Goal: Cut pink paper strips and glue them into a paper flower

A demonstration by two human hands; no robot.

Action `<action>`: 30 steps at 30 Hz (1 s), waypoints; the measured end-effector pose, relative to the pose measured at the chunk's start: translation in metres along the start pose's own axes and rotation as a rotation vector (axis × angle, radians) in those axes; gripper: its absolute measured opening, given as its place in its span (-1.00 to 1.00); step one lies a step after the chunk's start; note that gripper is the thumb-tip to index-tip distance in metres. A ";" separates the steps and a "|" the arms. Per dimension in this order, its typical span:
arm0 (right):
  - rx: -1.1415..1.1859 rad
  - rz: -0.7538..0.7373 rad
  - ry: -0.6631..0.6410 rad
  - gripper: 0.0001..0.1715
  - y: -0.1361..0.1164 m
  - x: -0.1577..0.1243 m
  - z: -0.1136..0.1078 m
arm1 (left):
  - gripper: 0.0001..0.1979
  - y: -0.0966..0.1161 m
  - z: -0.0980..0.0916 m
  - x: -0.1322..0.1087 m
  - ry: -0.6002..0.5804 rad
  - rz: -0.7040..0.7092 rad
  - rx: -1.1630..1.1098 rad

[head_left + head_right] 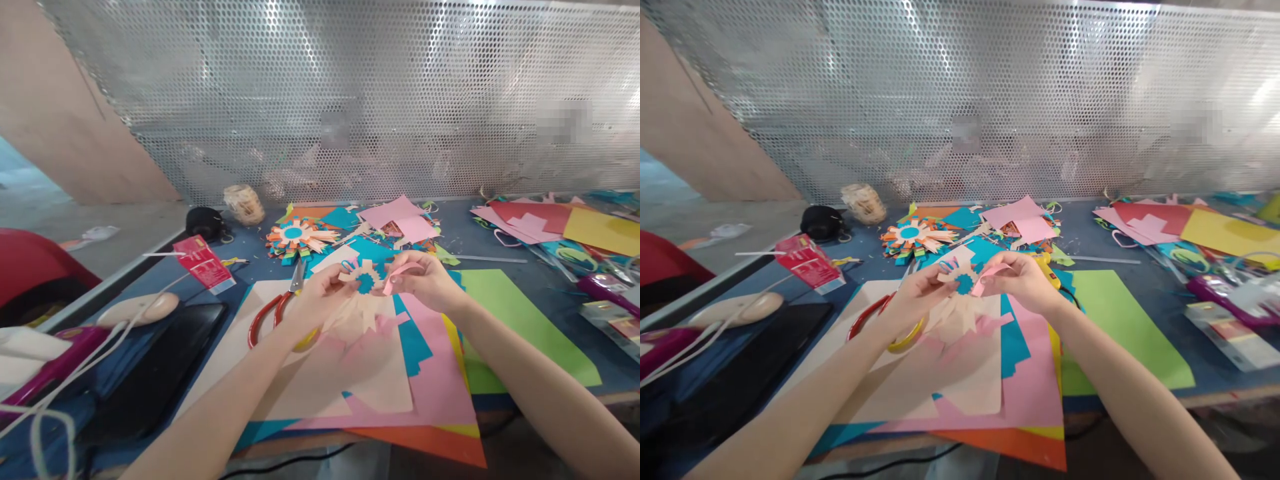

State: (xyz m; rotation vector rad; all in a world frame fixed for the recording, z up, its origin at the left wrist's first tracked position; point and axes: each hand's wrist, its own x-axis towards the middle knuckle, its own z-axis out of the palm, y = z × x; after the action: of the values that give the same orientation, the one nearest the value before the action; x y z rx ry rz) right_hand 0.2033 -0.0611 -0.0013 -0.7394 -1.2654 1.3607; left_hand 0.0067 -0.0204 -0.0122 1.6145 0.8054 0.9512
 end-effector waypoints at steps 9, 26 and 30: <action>-0.078 -0.063 0.228 -0.76 -0.007 0.007 -0.002 | -0.75 0.005 -0.002 -0.004 0.002 -0.044 0.066; -0.183 -0.039 0.497 -0.72 -0.009 0.007 -0.001 | -0.71 0.003 0.002 -0.008 -0.043 -0.075 -0.142; -0.207 0.032 0.520 -0.71 -0.005 0.010 -0.010 | -0.75 -0.004 -0.003 -0.011 -0.079 -0.074 -0.276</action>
State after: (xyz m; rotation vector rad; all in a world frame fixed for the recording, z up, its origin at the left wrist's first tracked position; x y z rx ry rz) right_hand 0.2116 -0.0497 0.0030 -1.1737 -0.9824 0.9785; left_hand -0.0012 -0.0276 -0.0179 1.3656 0.6452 0.8980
